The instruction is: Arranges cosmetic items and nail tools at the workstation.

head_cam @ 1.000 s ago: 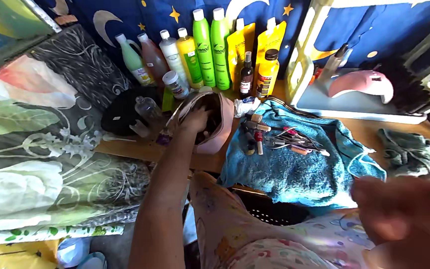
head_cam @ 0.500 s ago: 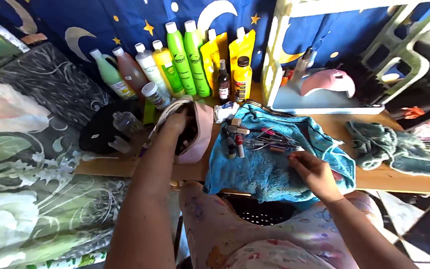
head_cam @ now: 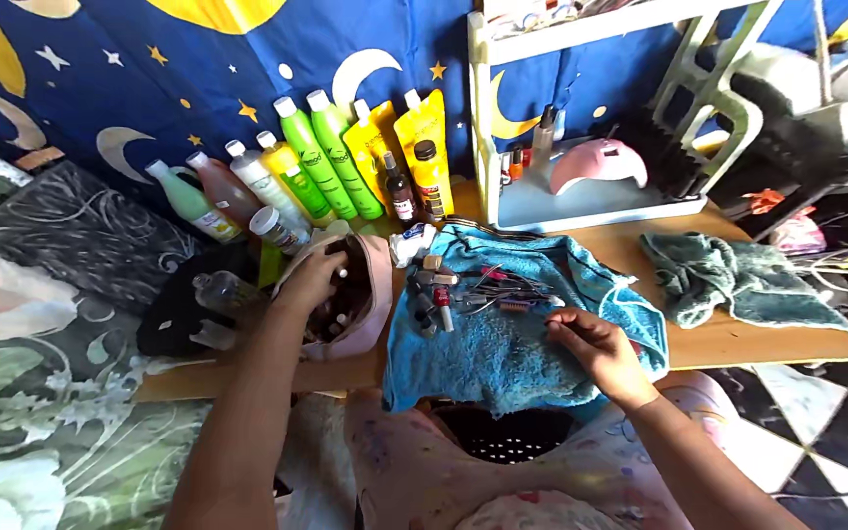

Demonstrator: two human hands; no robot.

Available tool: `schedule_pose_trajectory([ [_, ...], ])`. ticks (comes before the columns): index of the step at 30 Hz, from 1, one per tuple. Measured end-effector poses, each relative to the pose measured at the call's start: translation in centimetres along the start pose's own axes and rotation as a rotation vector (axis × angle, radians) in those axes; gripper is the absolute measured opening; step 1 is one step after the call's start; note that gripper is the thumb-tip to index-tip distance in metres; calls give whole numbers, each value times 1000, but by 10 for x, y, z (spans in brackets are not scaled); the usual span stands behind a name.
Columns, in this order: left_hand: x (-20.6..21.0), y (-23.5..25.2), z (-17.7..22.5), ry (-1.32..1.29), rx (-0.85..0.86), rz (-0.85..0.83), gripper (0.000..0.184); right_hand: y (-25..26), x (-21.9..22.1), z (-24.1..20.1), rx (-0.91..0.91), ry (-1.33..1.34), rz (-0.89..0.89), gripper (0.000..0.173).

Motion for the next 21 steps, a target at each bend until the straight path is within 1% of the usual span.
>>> schedule_pose_trajectory([
  [3,-3,-8,0,-111,120,-24,45,-1,0,1,-9,15,7,15],
  [5,-5,-8,-7,-209,164,-17,44,-1,-1,2,-10,24,6,15],
  [9,-14,-7,-10,-593,66,-57,42,1,-2,3,-13,52,4,15],
  [11,-22,-9,-3,-800,15,-117,47,1,-3,3,-5,64,10,16],
  [12,-28,-10,0,-867,17,-134,49,1,-4,3,4,66,15,16],
  [14,-44,-10,2,-864,77,-96,48,2,-5,4,18,79,27,16],
  [17,-83,-8,12,-650,200,144,38,6,-5,5,14,115,29,15],
  [19,-105,-4,40,-560,270,256,38,9,-7,6,18,131,21,16],
  [20,-111,1,60,-536,319,281,38,10,-6,6,16,130,19,16],
  [21,-112,8,82,-515,368,271,39,10,-6,7,13,123,10,16],
])
Point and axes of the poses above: each hand's wrist, its own y-axis towards the middle knuckle, its own x-axis out of the palm, z = x × y, the point moved 2 cm from there along y, towards the middle knuckle, and after that the axes turned 10 degrees about -x, right-handed, at the moved point
